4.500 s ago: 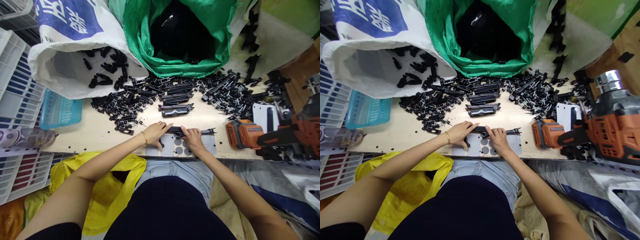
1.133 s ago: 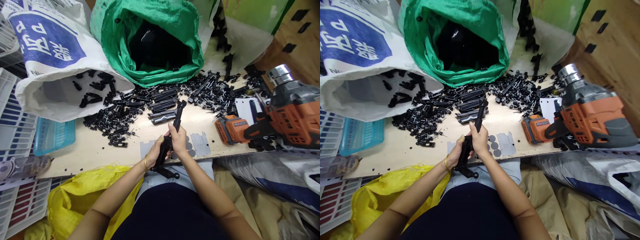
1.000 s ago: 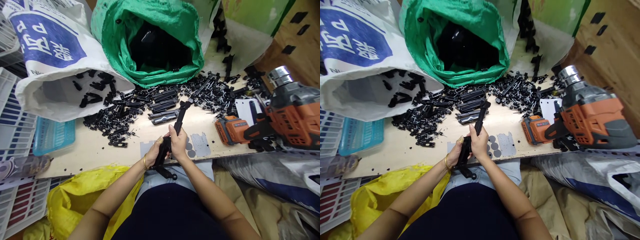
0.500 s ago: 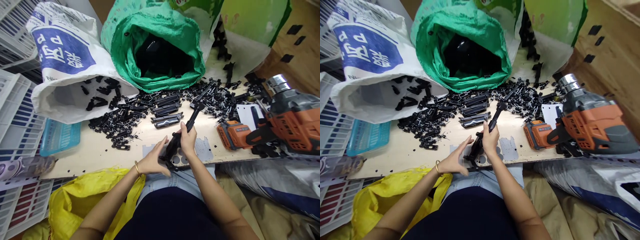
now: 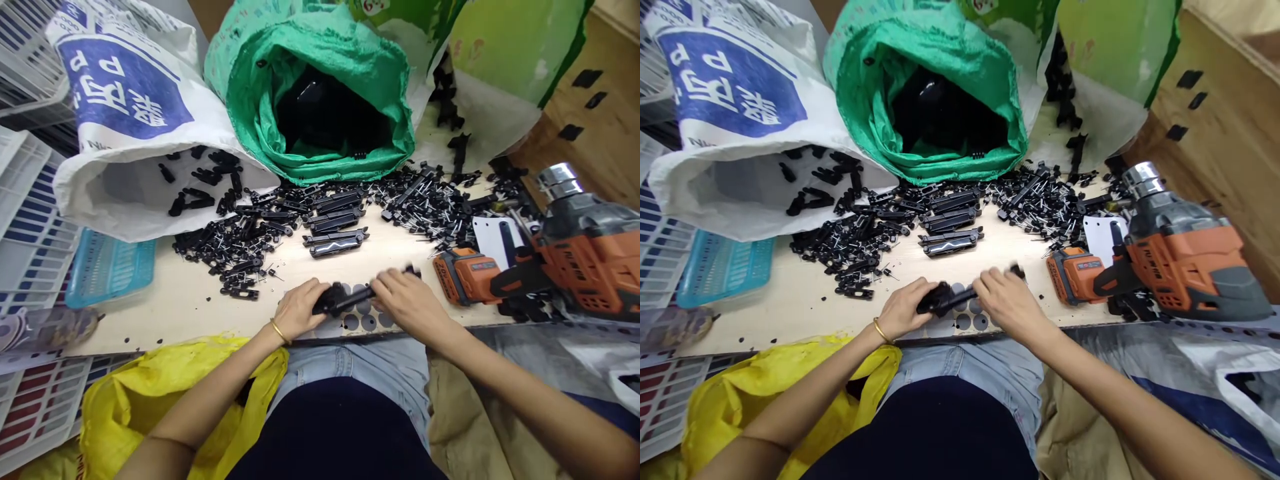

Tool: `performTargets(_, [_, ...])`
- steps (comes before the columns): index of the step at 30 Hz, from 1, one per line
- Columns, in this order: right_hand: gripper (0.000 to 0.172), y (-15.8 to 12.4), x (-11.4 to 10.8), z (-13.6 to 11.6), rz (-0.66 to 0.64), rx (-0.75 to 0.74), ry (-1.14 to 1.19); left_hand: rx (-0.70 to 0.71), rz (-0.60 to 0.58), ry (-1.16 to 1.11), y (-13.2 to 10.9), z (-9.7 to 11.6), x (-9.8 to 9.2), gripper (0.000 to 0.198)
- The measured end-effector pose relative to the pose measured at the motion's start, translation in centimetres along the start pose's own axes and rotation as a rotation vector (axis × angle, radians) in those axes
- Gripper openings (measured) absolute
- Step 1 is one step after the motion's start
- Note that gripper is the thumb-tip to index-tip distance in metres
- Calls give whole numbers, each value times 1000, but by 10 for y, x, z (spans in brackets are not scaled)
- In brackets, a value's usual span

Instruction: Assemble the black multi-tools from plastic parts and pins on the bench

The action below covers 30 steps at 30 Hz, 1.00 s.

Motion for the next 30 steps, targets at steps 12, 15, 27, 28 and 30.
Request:
performTargets(12, [32, -24, 25, -59, -367, -177, 220, 72, -309, 60, -45, 22, 7, 40])
performTargets(15, [30, -26, 31, -60, -446, -191, 438, 78, -351, -268, -51, 24, 18, 31])
performTargets(27, [45, -3, 31, -49, -251, 52, 1639, -29, 284, -1485, -39, 42, 5, 41])
performTargets(28, [46, 0, 27, -49, -141, 37, 1649, 11, 350, -1440, -36, 44, -3, 44])
performTargets(30, [45, 6, 21, -44, 107, 80, 1603, 119, 461, -1280, -27, 49, -24, 51])
Point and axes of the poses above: each hand's wrist, its own y-axis towards the middle knuckle, its own x-axis out of the palm, z = x × y, the point moved 8 cm from there along y, towards the middle knuckle, and after that the axes turned 15 degrees about -z, right-handed, at the moved point
